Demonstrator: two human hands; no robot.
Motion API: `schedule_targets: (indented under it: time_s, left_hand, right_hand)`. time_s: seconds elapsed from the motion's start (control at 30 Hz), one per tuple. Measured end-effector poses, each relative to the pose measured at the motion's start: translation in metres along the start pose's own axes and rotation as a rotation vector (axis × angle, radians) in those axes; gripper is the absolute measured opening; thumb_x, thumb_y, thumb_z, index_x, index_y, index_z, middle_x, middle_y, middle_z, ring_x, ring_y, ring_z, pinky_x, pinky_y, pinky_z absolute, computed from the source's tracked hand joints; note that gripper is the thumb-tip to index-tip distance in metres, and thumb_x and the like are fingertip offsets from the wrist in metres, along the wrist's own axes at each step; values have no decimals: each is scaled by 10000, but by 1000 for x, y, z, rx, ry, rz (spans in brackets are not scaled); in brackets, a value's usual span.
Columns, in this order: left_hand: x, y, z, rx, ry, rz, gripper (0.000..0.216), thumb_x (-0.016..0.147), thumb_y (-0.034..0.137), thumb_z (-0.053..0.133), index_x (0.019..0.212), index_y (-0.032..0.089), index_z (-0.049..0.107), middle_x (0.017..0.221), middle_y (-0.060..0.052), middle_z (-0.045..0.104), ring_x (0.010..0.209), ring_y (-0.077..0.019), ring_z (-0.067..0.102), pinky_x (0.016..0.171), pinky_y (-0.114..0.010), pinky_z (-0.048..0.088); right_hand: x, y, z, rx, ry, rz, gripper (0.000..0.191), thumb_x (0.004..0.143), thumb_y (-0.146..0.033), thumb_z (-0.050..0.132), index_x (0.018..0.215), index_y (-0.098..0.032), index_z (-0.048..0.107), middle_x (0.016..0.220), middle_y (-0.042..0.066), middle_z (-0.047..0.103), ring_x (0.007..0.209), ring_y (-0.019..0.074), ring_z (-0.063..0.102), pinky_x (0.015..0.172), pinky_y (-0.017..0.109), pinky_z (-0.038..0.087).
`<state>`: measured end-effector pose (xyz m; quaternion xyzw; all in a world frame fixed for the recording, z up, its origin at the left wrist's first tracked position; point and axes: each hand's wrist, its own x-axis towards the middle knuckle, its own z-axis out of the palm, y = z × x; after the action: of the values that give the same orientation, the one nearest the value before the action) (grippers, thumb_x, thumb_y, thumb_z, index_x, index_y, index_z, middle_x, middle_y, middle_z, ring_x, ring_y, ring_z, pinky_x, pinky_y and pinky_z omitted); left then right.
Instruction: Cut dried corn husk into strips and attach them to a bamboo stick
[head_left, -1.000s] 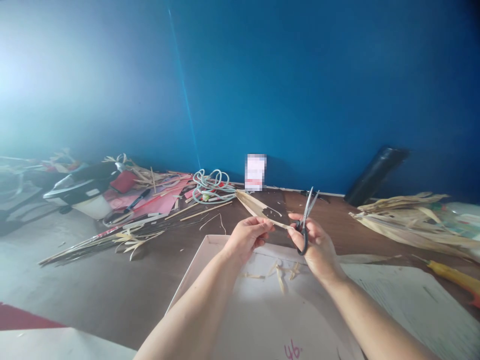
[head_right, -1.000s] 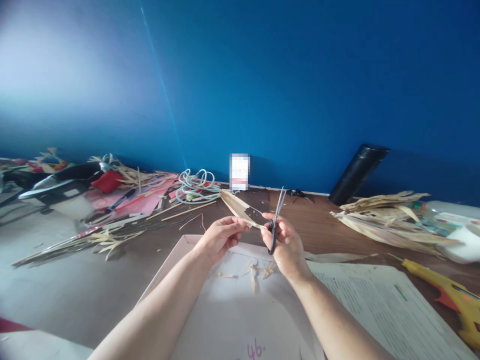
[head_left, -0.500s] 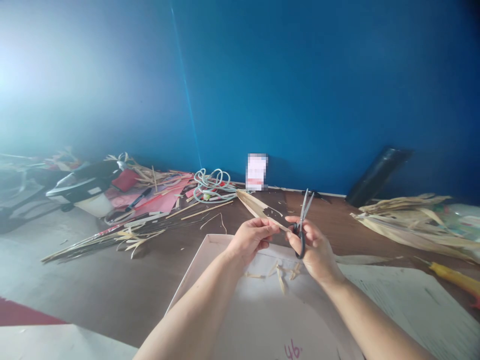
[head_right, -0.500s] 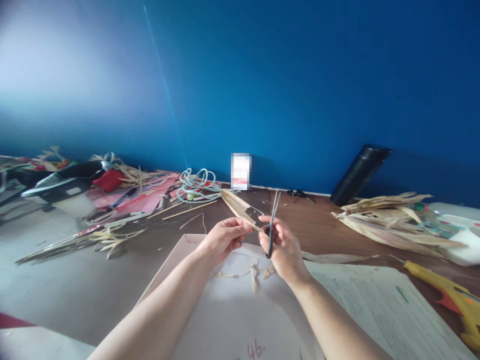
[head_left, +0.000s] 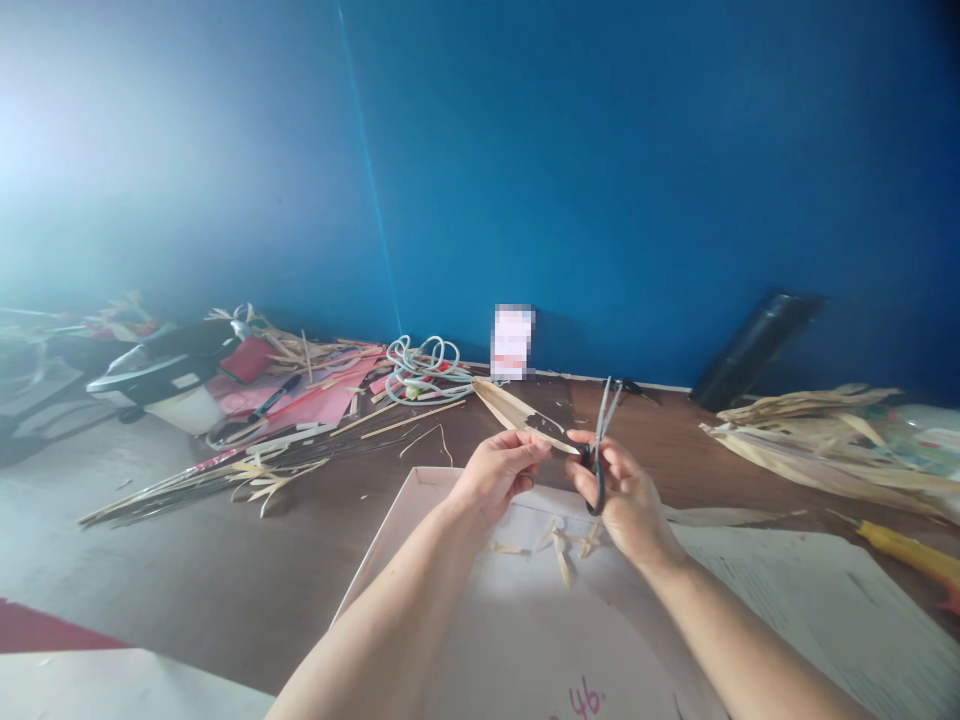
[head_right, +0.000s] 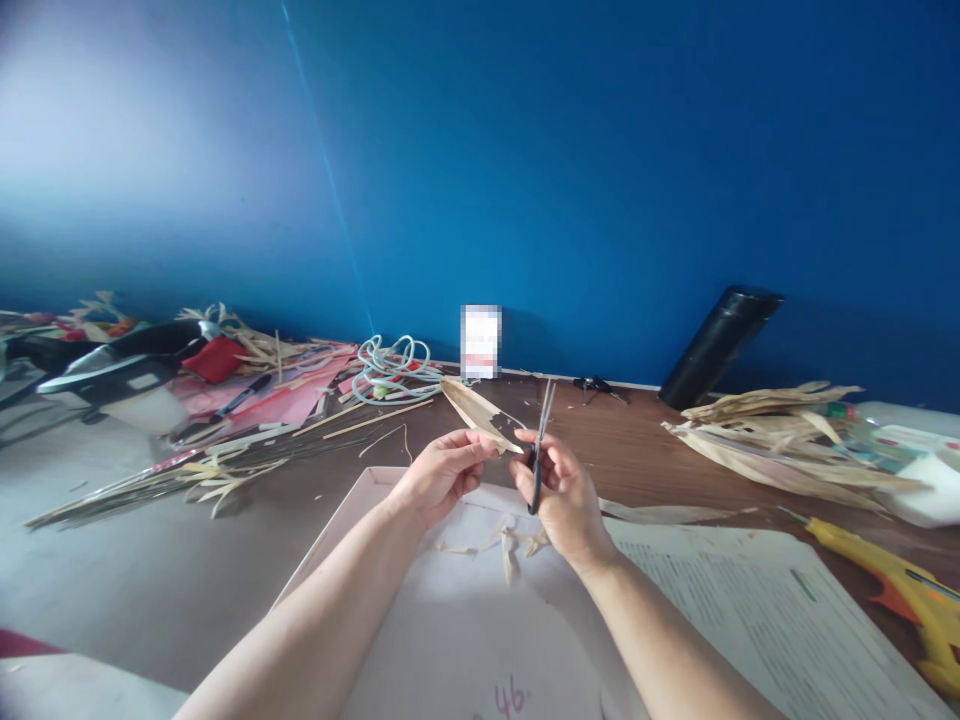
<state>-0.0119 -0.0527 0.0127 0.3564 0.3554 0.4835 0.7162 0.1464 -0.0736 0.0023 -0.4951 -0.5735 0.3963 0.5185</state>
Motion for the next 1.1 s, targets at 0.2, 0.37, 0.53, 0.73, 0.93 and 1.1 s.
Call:
schedule_targets:
  time_s: [0.2,0.37,0.53,0.73,0.93,1.1]
  left_hand:
    - [1,-2,0,30,-9,21,295,593,317,767,733,118,600,684,1,529,525,-23,374,450,-159,250]
    - [1,-3,-1,73,-8,21,299,587,327,767,730,129,594,683,2,538,541,-29,394,470,-161,263]
    - [2,-5,-1,86,-22,5,282,609,329,755,749,129,614,743,-15,559,569,-31,413,483,-158,283]
    - [3,-9,-3,39,-27,-2,314,591,346,767,783,129,647,781,-30,585,578,-37,432,489,-167,309]
    - [2,-8,1,-47,18,-2,350,541,358,801,718,111,628,632,13,493,545,-30,390,470,-161,284]
    - [2,-8,3,-29,16,29,364,579,391,774,745,104,624,610,13,487,530,-33,407,468,-160,296]
  right_hand:
    - [2,-3,-1,80,41,38,416,724,-343,680,1116,-260,571,856,-2,588,693,119,547,577,205,442]
    - [3,-4,-3,13,64,53,375,737,-338,653,1095,-257,579,842,-7,596,669,122,549,560,212,434]
    - [3,-3,-3,-9,52,45,364,740,-320,635,1094,-258,576,832,-10,604,703,137,580,600,227,455]
    - [1,-2,-3,-20,2,44,334,749,-313,624,1075,-261,577,814,-14,596,700,139,582,572,225,448]
    - [-1,-1,0,17,-50,34,349,730,-322,651,1064,-248,585,843,1,607,722,146,591,630,242,469]
    - [-3,-2,4,26,-111,6,371,721,-325,667,1075,-235,596,898,18,630,794,164,580,707,257,463]
